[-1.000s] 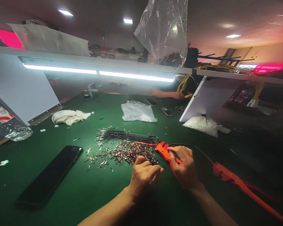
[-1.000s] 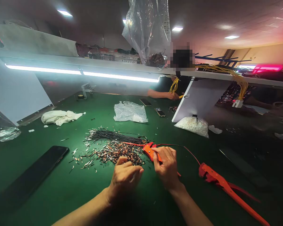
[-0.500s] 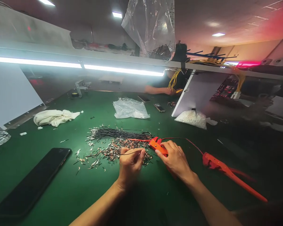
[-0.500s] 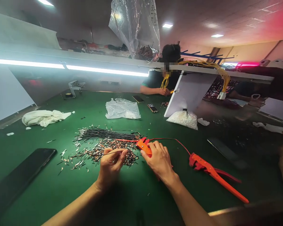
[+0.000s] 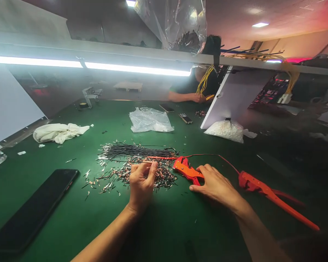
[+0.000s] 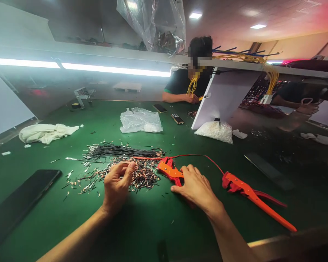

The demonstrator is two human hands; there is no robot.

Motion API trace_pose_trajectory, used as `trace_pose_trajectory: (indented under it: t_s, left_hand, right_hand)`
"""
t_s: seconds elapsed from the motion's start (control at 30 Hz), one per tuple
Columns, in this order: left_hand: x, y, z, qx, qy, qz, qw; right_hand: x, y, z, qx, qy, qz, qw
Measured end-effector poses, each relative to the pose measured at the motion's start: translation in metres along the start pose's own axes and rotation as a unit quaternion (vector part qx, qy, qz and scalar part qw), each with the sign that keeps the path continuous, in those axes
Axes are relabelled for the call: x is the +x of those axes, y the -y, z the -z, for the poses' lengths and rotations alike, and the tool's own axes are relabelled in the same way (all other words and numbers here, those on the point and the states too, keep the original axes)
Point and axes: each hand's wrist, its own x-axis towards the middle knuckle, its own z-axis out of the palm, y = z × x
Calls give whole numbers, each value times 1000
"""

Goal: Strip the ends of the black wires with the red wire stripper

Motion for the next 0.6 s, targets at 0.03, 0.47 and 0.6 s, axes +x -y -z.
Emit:
trace_pose_trajectory:
  t_s: [0.03,0.47,0.6]
  left_hand:
    - [0,0,0,-1,-2,-5,1000]
    - [-5,-11,2,-33,2,-80,996]
    - [-9,-16,-1,-37,29,-73,996]
  right_hand:
    - [0,-2,1,19,-1,-7,1000]
    - [14,6,42,551,78,-66,828]
    - [6,31,28,640,132,-69,754]
